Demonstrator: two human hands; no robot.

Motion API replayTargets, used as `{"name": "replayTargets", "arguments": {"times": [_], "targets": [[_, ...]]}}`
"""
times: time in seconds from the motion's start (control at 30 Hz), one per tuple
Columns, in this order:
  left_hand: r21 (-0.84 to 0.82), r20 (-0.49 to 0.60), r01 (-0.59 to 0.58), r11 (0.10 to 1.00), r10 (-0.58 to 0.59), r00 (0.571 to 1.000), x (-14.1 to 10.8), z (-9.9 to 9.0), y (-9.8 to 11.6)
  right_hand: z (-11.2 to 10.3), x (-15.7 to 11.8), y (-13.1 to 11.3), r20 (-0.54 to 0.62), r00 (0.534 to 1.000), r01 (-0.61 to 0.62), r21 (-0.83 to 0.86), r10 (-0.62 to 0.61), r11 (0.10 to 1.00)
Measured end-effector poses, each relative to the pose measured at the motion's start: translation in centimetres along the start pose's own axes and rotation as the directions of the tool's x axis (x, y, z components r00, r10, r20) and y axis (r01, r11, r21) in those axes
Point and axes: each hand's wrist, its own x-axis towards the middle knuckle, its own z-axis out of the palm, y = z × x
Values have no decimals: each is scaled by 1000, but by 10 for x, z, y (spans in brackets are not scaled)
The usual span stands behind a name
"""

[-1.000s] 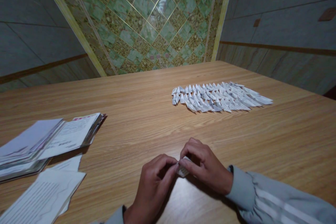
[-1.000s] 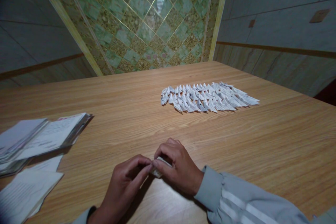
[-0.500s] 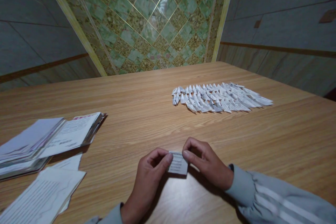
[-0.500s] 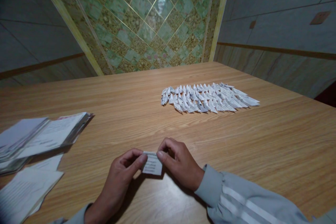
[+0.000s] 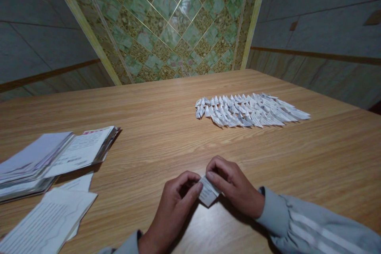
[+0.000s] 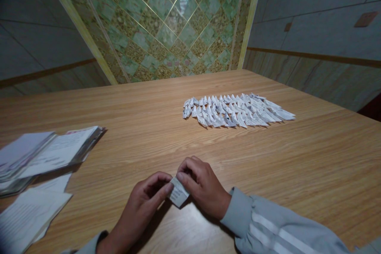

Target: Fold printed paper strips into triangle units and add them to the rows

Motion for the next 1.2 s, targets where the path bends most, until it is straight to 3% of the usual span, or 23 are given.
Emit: {"name": "replayTargets", "arguments": {"times": [0.1, 0.3, 0.47, 0.57, 0.8, 1.03, 1.13, 1.2], "targets": [[-26, -42, 46, 999, -47, 998, 1, -2, -2, 0, -1, 0, -55, 998, -34, 24, 35, 999], [-25, -14, 29, 999, -29, 999, 0, -2, -1, 0, -1, -2, 36, 999, -30, 12, 30, 999], [-147, -76, 87, 985, -99, 992, 5, -2, -4, 3, -1, 2, -61, 997, -38, 37, 40, 999], [-250, -47, 127, 960, -143, 989, 7, -4, -5, 4, -2, 3, -75, 995, -65, 104, 73, 992], [-315, 5, 151, 937, -157, 988, 7, -1, -6, 6, -3, 3, -74, 984, -145, 201, 163, 969], [-243, -148, 72, 967, -110, 983, 13, -8, -5, 6, -2, 0, -69, 982, -164, 176, 178, 971], [-22, -197, -62, 998, 56, 979, 13, -15, -4, 5, -2, 2, -88, 983, -149, 129, 161, 980], [139, -165, -159, 978, 181, 970, 11, -16, -2, 5, -1, 4, -99, 982, -142, 174, 161, 974]]}}
